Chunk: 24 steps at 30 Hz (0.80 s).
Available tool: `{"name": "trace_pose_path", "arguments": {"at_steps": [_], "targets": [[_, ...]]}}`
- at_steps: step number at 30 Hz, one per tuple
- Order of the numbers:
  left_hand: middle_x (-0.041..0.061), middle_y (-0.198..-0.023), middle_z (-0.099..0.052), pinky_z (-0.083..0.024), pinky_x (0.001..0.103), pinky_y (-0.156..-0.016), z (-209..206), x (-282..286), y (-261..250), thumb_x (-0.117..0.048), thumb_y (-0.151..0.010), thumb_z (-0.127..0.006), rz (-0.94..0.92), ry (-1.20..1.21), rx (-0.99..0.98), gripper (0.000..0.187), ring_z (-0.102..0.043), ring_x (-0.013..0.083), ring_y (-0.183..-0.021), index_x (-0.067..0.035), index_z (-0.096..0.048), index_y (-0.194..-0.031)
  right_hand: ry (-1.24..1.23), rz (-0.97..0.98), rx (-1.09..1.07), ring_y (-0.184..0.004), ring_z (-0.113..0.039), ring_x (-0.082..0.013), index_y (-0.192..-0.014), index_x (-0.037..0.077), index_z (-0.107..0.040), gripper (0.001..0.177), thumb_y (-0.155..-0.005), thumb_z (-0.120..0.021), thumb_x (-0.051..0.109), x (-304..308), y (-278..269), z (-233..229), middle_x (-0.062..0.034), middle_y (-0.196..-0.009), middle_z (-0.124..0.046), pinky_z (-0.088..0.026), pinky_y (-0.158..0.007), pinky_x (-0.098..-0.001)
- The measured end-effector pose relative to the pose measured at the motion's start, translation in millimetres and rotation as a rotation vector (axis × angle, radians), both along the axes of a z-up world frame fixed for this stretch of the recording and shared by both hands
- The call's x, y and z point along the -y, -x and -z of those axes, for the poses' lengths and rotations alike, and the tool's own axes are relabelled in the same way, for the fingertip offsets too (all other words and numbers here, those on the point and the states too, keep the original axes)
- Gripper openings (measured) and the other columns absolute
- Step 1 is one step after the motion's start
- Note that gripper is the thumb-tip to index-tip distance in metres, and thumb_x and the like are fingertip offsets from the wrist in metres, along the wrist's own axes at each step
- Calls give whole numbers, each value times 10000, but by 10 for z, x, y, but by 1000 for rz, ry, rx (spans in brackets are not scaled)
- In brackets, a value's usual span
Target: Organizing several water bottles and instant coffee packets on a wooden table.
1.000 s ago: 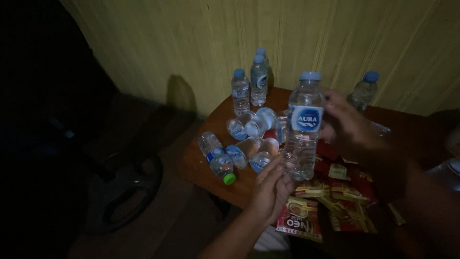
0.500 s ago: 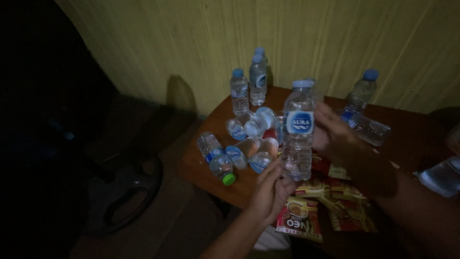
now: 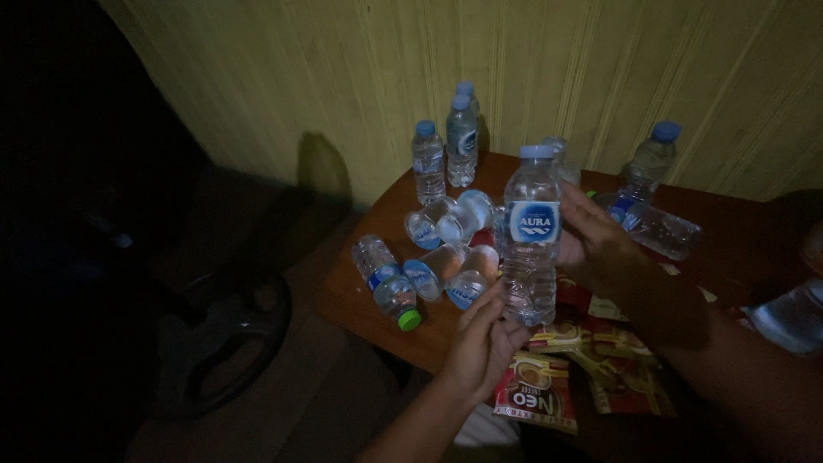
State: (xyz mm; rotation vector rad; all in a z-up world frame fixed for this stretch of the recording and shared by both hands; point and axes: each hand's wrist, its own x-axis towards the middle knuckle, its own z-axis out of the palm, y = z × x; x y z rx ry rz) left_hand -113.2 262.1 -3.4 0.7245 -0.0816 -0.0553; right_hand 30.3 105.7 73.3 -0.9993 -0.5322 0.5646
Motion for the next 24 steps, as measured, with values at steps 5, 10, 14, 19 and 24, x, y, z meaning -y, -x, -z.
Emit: {"name": "trace_pose_path", "arguments": {"at_steps": [5, 10, 14, 19, 24], "targets": [[179, -1397, -608, -506, 419, -1080, 6, 1, 20, -259, -1078, -460, 12, 3, 43, 534, -614, 276, -1275, 12, -414, -1535, 73, 0, 193, -1260, -598, -236, -1535, 83, -400, 521, -1033, -483, 198, 31, 41, -11, -100, -1395, -588, -528, -1027, -448], [177, -1399, -603, -497, 438, -1100, 61, 7, 10, -253, -1077, -457, 7, 19, 48, 535, -607, 285, -1283, 10, -410, -1540, 18, 24, -36, -1232, -611, -261, -1539, 105, -434, 520, -1050, -456, 278, 10, 69, -39, -117, -1356, -609, -542, -1007, -480], [194, -1407, -597, -538, 478, -1054, 63, -6, 26, -250, -1088, -463, 22, 27, 78, 537, -611, 312, -1276, 14, -398, -1551, -29, -21, 4, -1262, -609, -263, -1515, 89, -434, 512, -1039, -479, 272, -3, 82, -50, -121, -1370, -608, -533, -1021, -482], [209, -1400, -589, -581, 528, -991, 51, -7, 30, -209, -1060, -495, 6, 41, 60, 536, -628, 315, -1256, -19, -392, -1550, 37, 36, 8, -1210, -635, -261, -1471, 107, -484, 491, -1021, -473, 302, 11, 90, -74, -118, -1345, -628, -550, -985, -464], [205, -1419, -564, -583, 504, -1038, 31, 1, 51, -11, -959, -582, -98, 13, 59, 602, -633, 324, -1253, 27, -403, -1532, 210, 84, 121, -1125, -666, -256, -1412, 63, -561, 488, -1032, -498, 362, 99, -29, 84, -150, -1284, -659, -569, -941, -414]]}}
